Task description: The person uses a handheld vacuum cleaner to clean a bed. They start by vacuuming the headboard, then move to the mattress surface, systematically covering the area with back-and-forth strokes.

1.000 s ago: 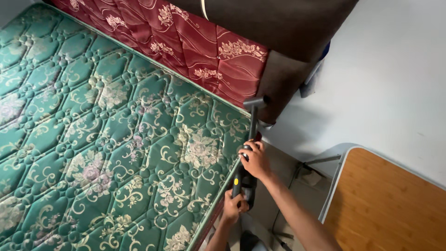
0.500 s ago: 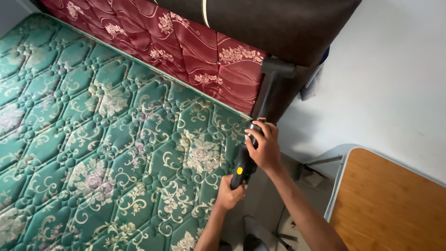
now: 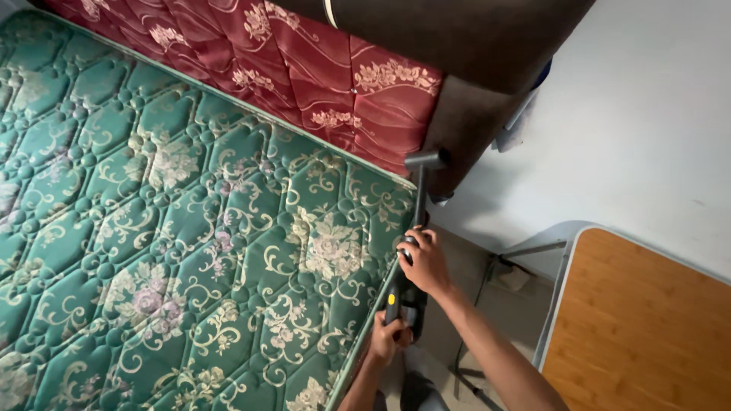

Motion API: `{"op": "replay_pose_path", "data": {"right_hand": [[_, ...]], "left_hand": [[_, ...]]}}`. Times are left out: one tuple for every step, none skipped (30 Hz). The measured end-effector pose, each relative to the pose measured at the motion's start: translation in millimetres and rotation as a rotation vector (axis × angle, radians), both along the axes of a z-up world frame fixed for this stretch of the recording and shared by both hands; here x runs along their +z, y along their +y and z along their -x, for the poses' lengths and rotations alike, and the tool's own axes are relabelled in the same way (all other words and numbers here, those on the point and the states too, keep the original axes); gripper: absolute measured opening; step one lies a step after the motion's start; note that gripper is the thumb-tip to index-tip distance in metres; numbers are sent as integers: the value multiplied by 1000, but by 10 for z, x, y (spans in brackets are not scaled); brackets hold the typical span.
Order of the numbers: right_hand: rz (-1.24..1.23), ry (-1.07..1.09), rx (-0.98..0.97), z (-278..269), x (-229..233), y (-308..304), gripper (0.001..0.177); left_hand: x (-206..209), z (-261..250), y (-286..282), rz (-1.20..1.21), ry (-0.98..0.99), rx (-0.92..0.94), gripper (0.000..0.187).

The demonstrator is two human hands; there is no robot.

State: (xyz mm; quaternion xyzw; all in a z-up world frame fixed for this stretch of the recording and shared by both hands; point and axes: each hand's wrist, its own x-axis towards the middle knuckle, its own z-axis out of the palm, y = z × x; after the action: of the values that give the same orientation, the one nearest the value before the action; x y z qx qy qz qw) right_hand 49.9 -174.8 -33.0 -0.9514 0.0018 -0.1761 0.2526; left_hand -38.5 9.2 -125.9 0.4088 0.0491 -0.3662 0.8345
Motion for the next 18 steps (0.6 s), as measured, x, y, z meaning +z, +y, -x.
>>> {"op": "replay_pose_path", "data": {"right_hand": [[4, 14, 11, 3, -88, -12, 13], [-14, 20, 5, 25, -168, -4, 14], [-30, 24, -2, 51, -235, 2, 15], [-46, 28, -9, 80, -288, 12, 17], [-71, 51, -30, 98, -327, 29, 16], [-95, 74, -51, 116, -348, 56, 16], [-121, 100, -70, 140, -347, 88, 16], [-129, 83, -64, 158, -321, 106, 15], [-137, 61, -59, 143, -273, 112, 15], [-145, 38, -55, 128, -205, 119, 14], [-152, -10, -43, 101, -117, 120, 15], [-160, -58, -31, 62, -21, 118, 16], [-165, -106, -19, 26, 78, 104, 17], [-169, -147, -11, -1, 176, 97, 17], [-177, -189, -3, -33, 272, 108, 18], [-184, -231, 6, -59, 365, 122, 19], [-189, -248, 9, -65, 451, 151, 19], [-193, -265, 13, -71, 539, 183, 20]], "left_hand": [[10, 19, 12, 13, -24, -5, 22], [25, 31, 24, 25, -48, -10, 25], [44, 37, 24, -14, -18, -11, 23], [73, 62, 34, -53, 12, -11, 22], [98, 63, 35, -92, 41, -10, 20], [123, 55, 43, -113, 36, -21, 21], [158, 83, 75, -137, 34, -30, 22], [197, 107, 103, -160, 32, -38, 23], [241, 86, 113, -173, 0, -38, 21], [300, 71, 123, -187, -32, -38, 19], [373, 59, 132, -198, -64, -38, 17], [454, 21, 148, -233, -80, -52, 15], [534, -44, 151, -265, -97, -66, 14], [619, -98, 155, -297, -113, -80, 12], [710, -135, 178, -356, -180, -91, 14], [796, -163, 202, -415, -248, -100, 15], [873, -178, 235, -477, -312, -111, 18], [945, -194, 266, -531, -395, -98, 19]]}}
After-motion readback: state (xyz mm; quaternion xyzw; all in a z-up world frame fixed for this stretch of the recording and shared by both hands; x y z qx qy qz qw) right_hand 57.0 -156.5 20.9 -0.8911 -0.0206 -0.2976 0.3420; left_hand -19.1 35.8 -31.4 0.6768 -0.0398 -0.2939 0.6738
